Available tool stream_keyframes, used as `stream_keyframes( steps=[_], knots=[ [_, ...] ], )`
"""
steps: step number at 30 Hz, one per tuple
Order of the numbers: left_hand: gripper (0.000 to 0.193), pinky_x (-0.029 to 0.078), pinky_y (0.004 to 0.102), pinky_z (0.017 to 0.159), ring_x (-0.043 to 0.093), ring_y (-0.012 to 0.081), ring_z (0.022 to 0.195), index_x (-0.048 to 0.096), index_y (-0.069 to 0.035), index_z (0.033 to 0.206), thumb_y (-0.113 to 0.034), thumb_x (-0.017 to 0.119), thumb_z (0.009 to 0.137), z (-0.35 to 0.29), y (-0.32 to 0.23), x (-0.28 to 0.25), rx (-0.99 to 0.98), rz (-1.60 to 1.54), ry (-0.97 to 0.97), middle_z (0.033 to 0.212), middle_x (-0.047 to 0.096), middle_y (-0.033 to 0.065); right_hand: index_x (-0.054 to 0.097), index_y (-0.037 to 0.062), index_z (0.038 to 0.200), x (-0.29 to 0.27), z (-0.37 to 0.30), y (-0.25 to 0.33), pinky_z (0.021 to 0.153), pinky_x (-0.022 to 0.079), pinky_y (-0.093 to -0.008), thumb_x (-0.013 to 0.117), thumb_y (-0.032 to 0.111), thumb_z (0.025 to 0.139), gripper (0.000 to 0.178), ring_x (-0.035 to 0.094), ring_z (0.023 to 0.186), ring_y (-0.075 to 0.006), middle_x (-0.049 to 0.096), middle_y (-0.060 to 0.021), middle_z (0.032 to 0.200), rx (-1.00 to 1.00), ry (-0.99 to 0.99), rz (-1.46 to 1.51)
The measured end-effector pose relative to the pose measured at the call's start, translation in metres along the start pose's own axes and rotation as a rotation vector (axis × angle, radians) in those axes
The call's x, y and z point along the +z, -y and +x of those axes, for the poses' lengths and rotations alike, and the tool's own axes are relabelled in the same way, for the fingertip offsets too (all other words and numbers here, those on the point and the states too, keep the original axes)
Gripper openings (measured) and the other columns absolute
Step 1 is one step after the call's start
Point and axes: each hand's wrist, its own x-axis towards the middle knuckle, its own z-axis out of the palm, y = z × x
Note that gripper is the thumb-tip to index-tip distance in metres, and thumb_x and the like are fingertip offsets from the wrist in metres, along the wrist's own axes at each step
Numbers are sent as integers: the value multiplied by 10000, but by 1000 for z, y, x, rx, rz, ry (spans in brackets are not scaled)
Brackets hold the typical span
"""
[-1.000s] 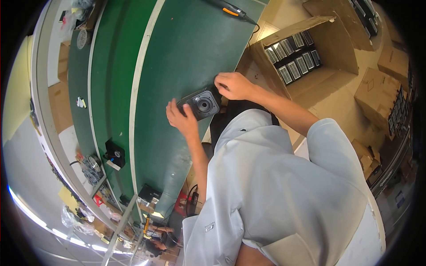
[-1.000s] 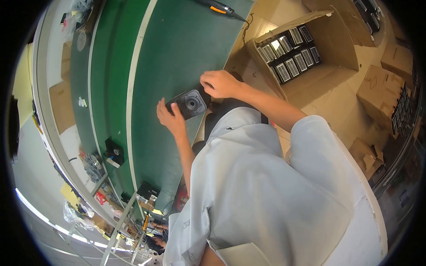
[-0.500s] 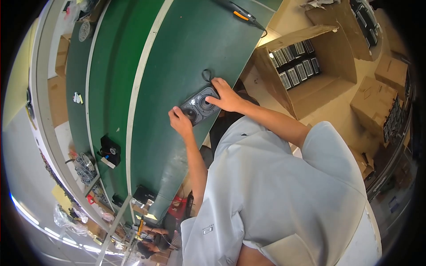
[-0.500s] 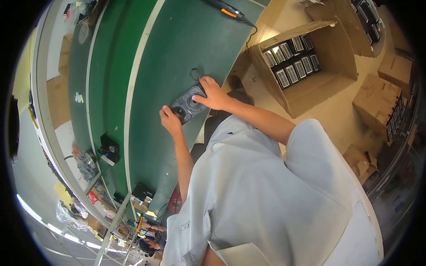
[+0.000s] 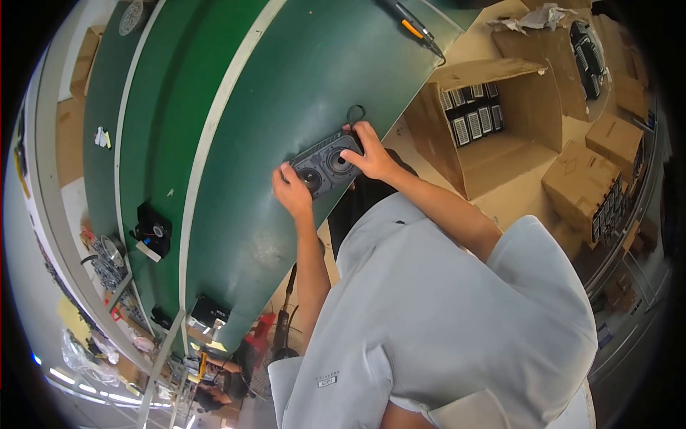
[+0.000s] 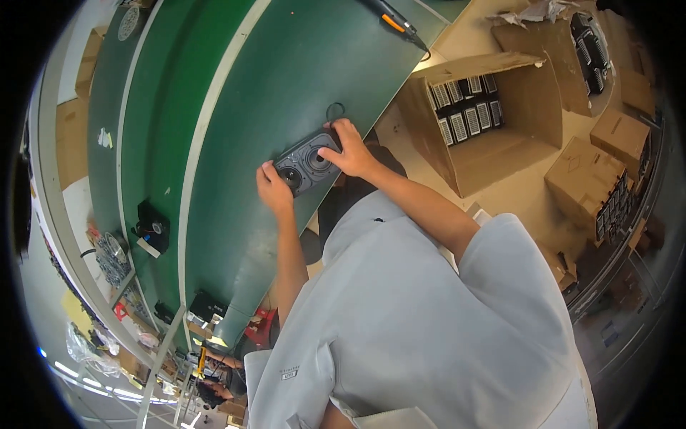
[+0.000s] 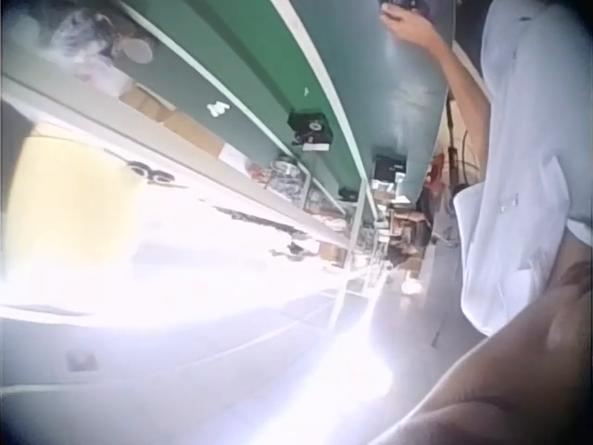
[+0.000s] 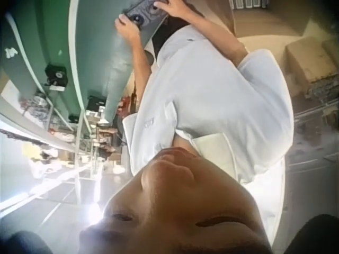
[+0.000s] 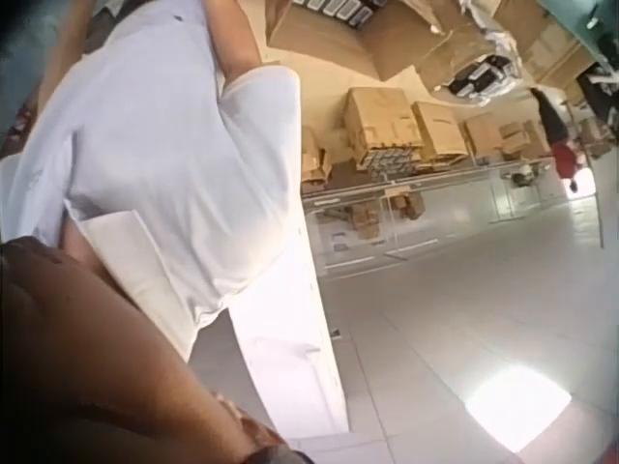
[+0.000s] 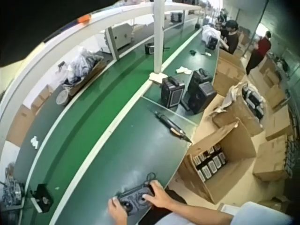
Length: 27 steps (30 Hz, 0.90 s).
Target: Assembling components of an electronic device, including connecting wires and housing parts, at a workshop station.
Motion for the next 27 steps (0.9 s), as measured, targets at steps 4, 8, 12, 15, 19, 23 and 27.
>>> stream_keyframes(
  steps=[4,8,12,15,19,23,27],
  knots=[
    [401,454,478,858,609,418,949,653,42,988,-315,470,1007,-5,-6,-1,-12,-61,-20,990,660,239,517,-58,1238,-2,-2,-1,998,406,-442,734,348,841,608,507,1124,-390,514,-218,1185,-38,27,-70],
    [450,487,438,871,644,394,984,671,19,1075,-365,442,1020,-5,4,-7,-19,-12,-3,1049,688,233,530,-80,1284,3,5,5,1023,416,-422,743,386,844,676,515,1182,-399,515,-243,1247,81,54,-25],
    [437,480,461,856,633,414,965,656,22,1036,-350,427,1023,-16,8,-8,-54,-16,-57,1029,682,235,530,-77,1318,14,12,13,1024,431,-411,740,405,851,703,527,1190,-400,517,-252,1270,264,47,100],
    [435,473,479,851,622,431,961,649,21,1019,-345,415,1022,-30,2,-9,-9,10,-76,1034,673,243,524,-76,1334,20,17,19,1028,434,-411,700,403,885,680,532,1184,-405,520,-264,1269,269,5,107],
    [356,459,502,837,599,462,929,625,34,1020,-270,441,1002,-29,18,-14,-11,24,-127,989,651,268,606,-48,1177,39,27,54,906,491,-466,580,426,952,526,616,1026,-408,611,-248,1122,260,-41,-244],
    [395,442,501,871,592,475,962,598,77,1029,-281,434,986,-33,5,-7,-230,-64,-136,1031,647,294,649,-2,975,44,46,69,728,524,-503,525,438,966,457,670,804,-388,672,-200,903,81,-41,-666],
    [422,433,516,852,577,494,930,596,87,1025,-293,420,974,-37,13,3,-336,-119,-218,1008,635,312,656,-7,971,48,54,74,759,534,-491,523,412,970,440,667,823,-389,669,-202,903,53,62,-702]
  ],
)
